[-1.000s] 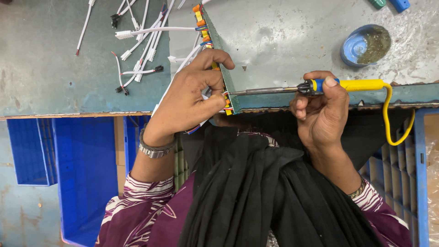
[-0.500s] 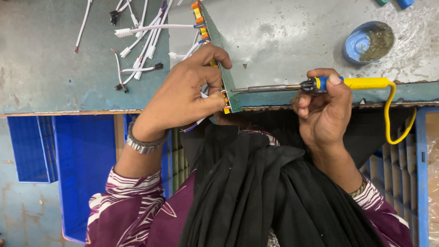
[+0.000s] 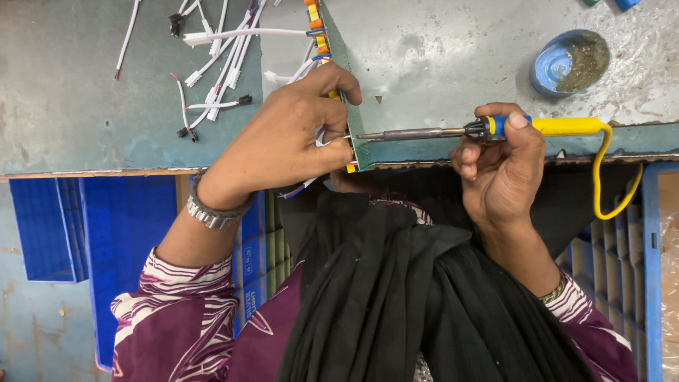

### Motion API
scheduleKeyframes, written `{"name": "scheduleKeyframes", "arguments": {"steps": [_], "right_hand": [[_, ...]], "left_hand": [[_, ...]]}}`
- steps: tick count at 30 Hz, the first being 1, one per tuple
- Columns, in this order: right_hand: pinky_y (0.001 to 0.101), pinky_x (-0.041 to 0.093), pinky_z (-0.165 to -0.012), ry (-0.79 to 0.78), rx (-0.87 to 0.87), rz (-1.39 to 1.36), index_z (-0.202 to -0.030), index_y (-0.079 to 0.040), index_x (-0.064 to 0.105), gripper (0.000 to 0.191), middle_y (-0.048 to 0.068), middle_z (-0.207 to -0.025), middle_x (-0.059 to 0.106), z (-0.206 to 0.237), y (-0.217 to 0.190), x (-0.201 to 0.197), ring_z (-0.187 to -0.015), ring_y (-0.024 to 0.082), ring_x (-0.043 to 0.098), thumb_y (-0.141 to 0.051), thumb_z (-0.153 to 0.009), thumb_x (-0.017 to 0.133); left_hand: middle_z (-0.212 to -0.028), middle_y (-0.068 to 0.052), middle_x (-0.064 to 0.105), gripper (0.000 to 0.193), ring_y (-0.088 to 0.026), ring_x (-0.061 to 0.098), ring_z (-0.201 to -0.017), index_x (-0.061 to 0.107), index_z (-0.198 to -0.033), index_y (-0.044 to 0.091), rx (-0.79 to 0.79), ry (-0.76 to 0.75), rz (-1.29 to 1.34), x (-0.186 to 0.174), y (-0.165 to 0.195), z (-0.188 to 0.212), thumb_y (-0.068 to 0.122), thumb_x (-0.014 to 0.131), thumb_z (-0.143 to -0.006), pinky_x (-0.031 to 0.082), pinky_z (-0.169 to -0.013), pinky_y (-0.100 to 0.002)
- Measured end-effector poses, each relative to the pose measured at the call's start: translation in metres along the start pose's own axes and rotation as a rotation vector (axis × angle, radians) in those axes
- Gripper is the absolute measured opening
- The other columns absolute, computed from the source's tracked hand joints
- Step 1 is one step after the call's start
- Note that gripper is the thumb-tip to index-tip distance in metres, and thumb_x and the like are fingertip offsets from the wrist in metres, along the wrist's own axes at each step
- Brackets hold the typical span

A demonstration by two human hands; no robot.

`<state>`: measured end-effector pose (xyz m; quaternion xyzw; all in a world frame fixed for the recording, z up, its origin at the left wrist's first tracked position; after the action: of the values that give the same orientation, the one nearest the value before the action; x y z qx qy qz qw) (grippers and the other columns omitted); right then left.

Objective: The person solders white wire leads onto the terminals of a circuit board strip using a soldering iron, holding each wire in place with one hand while applying the iron with the other. They dip wires in flux, position new leads along the board, and continue soldering connections one after another.

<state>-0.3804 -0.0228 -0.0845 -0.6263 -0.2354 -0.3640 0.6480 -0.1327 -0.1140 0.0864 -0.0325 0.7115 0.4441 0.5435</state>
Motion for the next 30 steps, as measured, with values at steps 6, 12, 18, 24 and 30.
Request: {"name": "scheduleKeyframes", "arguments": {"steps": [6,12,18,24,30], "right_hand": [[0.0304,0.04,-0.058,0.004,-0.005,0.016,-0.118,-0.001,0.059,0.037,0.009,-0.071,0.058,-0.0026,-0.0012,0.0026,-0.057,0.017,0.049,-0.037,-0.114,0.051],[0.0309,0.04,-0.058,0.001,-0.005,0.024,-0.119,-0.002,0.059,0.037,0.009,-0.072,0.058,-0.0018,-0.0016,0.0013,-0.057,0.017,0.049,-0.038,-0.114,0.052],[0.0307,0.04,-0.059,-0.006,0.001,0.013,-0.119,-0.002,0.059,0.037,0.009,-0.071,0.058,-0.002,-0.0006,-0.0011,-0.057,0.017,0.048,-0.039,-0.113,0.051],[0.0303,0.04,-0.058,-0.007,-0.005,0.016,-0.119,-0.002,0.059,0.037,0.009,-0.071,0.058,-0.0024,-0.0009,-0.0014,-0.057,0.017,0.049,-0.038,-0.114,0.051],[0.0302,0.04,-0.059,-0.031,-0.015,0.026,-0.118,-0.002,0.06,0.037,0.009,-0.071,0.058,-0.003,-0.001,-0.0007,-0.057,0.017,0.049,-0.037,-0.115,0.051]], "left_hand": [[-0.121,-0.012,0.065,0.026,-0.026,0.063,-0.081,0.058,-0.068,0.001,0.007,-0.001,-0.008,-0.0008,0.0027,-0.0024,0.022,0.069,-0.081,0.05,-0.075,-0.038],[-0.121,-0.012,0.065,0.027,-0.026,0.062,-0.08,0.057,-0.068,0.001,0.01,-0.007,-0.009,0.0004,0.0035,-0.0025,0.022,0.068,-0.081,0.05,-0.075,-0.038],[-0.122,-0.012,0.065,0.028,-0.026,0.061,-0.079,0.057,-0.068,0.001,0.01,-0.016,-0.014,0.0,0.0035,-0.0026,0.023,0.068,-0.081,0.049,-0.074,-0.038],[-0.122,-0.012,0.065,0.029,-0.026,0.062,-0.078,0.056,-0.067,0.001,0.004,-0.017,-0.031,-0.0015,0.005,-0.0027,0.023,0.068,-0.081,0.049,-0.072,-0.038],[-0.121,-0.013,0.065,0.028,-0.027,0.062,-0.077,0.057,-0.067,0.0,0.001,-0.013,-0.037,-0.002,0.0047,-0.0028,0.023,0.069,-0.08,0.05,-0.072,-0.039]]}}
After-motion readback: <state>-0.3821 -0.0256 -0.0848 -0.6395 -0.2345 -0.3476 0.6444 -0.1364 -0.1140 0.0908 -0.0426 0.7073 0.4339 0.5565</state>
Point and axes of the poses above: each hand's wrist, its own z-axis away from the middle knuckle, its own x-axis out of the palm, y = z × x, the point moved 1 cm from there along -z, towards the middle knuckle
